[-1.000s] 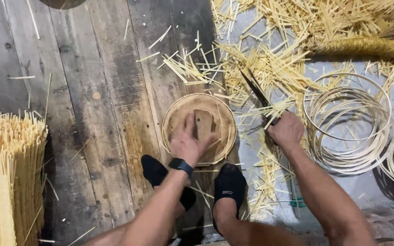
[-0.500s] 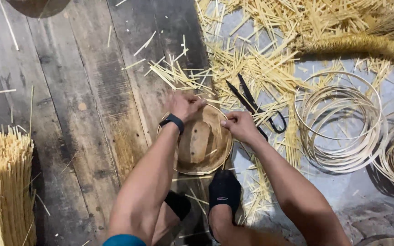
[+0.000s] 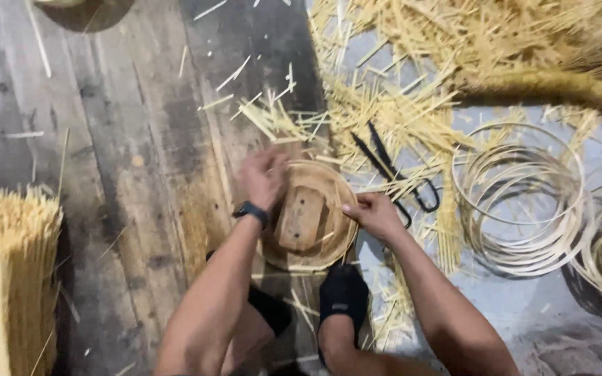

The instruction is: The person trims excess bamboo strands from the edges of round woven baskets using shears. They repeatedly place a bamboo mat over the basket, align it, and cut the protruding strands flush with the rim, then flip the basket to inspect the result.

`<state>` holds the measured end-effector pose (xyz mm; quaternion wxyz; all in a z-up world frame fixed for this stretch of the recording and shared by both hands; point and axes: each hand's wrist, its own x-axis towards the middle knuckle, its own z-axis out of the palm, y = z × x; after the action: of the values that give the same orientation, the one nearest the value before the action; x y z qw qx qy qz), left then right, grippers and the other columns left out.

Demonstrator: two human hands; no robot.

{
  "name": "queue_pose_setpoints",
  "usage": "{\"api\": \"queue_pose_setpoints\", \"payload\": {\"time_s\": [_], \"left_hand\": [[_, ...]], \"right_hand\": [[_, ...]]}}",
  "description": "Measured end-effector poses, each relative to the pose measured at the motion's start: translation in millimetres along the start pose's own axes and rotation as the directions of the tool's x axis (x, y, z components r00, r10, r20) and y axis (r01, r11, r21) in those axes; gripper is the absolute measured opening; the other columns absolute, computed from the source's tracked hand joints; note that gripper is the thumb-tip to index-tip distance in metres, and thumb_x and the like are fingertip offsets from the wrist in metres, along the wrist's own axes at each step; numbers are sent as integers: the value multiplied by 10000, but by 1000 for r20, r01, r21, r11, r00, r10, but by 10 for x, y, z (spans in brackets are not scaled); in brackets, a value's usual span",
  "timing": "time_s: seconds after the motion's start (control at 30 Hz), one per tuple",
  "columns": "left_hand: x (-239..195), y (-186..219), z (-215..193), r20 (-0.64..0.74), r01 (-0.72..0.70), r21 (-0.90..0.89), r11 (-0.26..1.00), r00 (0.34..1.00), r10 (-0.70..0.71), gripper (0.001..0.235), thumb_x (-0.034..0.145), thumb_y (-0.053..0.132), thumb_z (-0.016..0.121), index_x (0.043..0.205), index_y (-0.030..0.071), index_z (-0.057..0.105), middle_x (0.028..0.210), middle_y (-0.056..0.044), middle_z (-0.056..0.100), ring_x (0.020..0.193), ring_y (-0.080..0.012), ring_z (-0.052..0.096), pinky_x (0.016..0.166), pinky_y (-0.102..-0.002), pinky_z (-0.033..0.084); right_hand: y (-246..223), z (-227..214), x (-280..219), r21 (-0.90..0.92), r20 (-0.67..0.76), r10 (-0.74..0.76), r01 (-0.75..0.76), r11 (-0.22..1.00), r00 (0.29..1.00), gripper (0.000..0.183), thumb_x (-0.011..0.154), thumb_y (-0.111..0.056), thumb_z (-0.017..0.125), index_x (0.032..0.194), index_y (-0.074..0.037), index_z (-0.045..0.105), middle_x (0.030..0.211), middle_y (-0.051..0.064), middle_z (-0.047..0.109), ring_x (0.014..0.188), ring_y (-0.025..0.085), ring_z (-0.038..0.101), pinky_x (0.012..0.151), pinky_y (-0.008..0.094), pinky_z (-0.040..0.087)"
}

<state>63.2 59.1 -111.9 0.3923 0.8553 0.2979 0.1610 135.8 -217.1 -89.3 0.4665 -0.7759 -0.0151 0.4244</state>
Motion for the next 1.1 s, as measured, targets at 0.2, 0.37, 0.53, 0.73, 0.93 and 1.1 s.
{"api": "queue_pose_setpoints", "payload": {"time_s": [0.2,0.37,0.53,0.73,0.93,1.1], "left_hand": [[-490,-608,-650,286,548,-92,832,815,-505,344,837,237,818,1096,18,756,958,-123,796,834,-196,740,743,-331,586],[-390,-756,-637,375,708,-76,702,672,-638,284,778,154,882,998,-9,803,873,-82,782,735,-163,686,679,-327,564],[-440,-558,-647,273,743,-29,669,650,-710,223,774,120,876,934,-10,789,814,-78,773,683,-169,692,645,-342,568],[-1009,-283,-943,397,670,-649,361,703,-590,265,920,167,742,1116,-10,757,1047,-100,792,902,-177,744,803,-303,624],[-1727,-80,-628,651,764,-645,-19,537,-537,296,1028,133,472,1259,21,618,1179,-148,739,1025,-272,745,890,-432,626],[-1949,-293,-314,655,785,-618,-32,492,-573,318,1060,232,472,1177,-10,644,1096,-178,746,955,-290,748,818,-445,628]], "right_hand": [[469,110,-41,284,-69,106,-83,955,992,227,878,-139,798,1006,48,791,854,105,764,695,131,689,623,287,587],[415,83,63,354,-9,169,-155,922,986,205,849,-97,781,967,69,765,834,124,771,676,177,733,608,309,618],[435,139,-45,242,-123,137,-105,965,983,176,863,-98,784,927,65,770,803,120,767,628,176,714,573,312,601],[81,2,-612,691,137,-21,-80,719,990,334,927,-238,715,1101,47,700,984,97,770,810,163,759,729,309,638],[254,235,-656,494,246,145,-253,832,958,383,939,-247,669,1104,98,679,981,163,780,847,248,768,721,415,670],[373,209,-578,383,298,76,-192,903,952,336,910,-193,650,1142,49,679,1013,153,775,843,220,780,694,354,665]]}}
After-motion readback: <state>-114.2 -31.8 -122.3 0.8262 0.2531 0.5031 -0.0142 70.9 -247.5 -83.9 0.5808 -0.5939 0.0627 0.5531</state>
